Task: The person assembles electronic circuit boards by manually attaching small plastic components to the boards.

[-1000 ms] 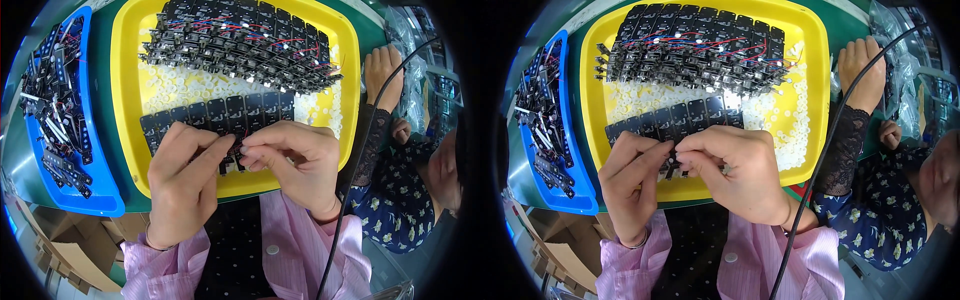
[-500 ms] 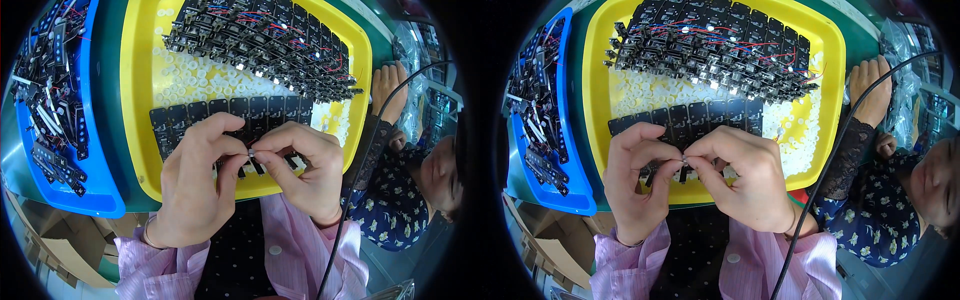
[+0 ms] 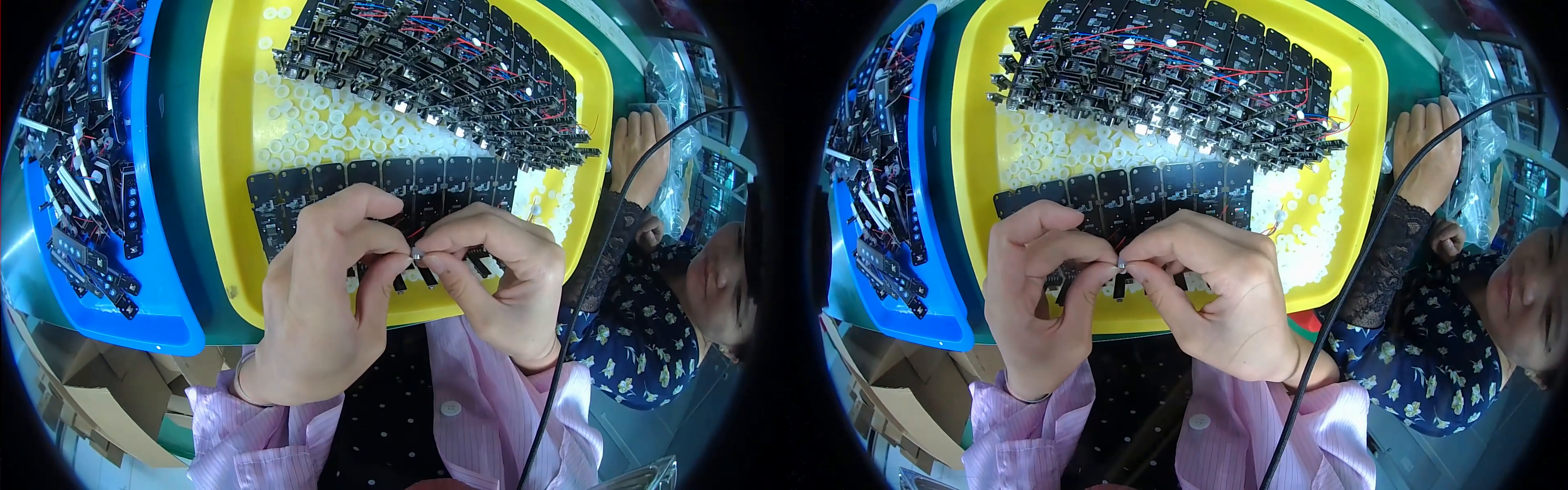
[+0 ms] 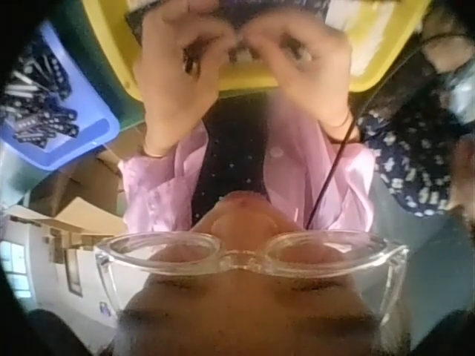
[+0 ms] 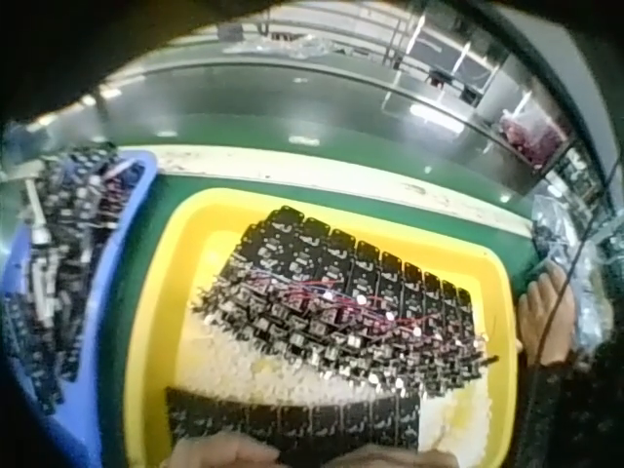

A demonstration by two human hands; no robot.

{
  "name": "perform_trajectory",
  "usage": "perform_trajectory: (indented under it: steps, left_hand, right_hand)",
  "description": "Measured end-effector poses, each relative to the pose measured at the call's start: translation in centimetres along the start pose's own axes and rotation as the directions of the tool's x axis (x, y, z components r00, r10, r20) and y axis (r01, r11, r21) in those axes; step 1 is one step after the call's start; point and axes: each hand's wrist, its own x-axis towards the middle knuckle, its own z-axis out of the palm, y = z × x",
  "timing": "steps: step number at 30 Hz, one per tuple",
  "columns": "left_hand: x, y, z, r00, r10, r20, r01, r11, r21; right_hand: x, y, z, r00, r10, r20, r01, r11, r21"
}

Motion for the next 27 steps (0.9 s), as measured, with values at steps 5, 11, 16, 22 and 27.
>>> perform_trajectory:
  steps: [5,11,16,22,27]
  left_hand:
    - [0.1,-0.1,0.4,0.997,0.073,-0.032,-0.072,0.997,0.01]
    - [0.0,-0.1,0.9,0.943,0.33,-0.039,-0.285,0.865,0.412]
    - [0.0,-0.5,0.5,0.925,0.379,-0.014,-0.34,0.845,0.413]
    - [0.3,0.3,-0.1,0.975,0.222,-0.026,-0.201,0.919,0.339]
    - [1.0,1.3,-1.0,0.987,0.107,-0.123,-0.056,0.931,0.36]
  right_hand:
    - [0.1,0.4,0.6,0.999,-0.05,0.009,0.051,0.996,-0.074]
    - [-0.5,0.8,1.3,0.979,-0.191,-0.073,0.167,0.954,-0.248]
    - [-0.6,0.8,1.7,0.96,-0.267,-0.085,0.238,0.938,-0.254]
    - [-1.4,0.7,-0.8,0.871,-0.464,-0.164,0.351,0.819,-0.455]
    - [-3.4,0.8,-4.7,0.92,0.116,-0.375,-0.368,0.59,-0.719]
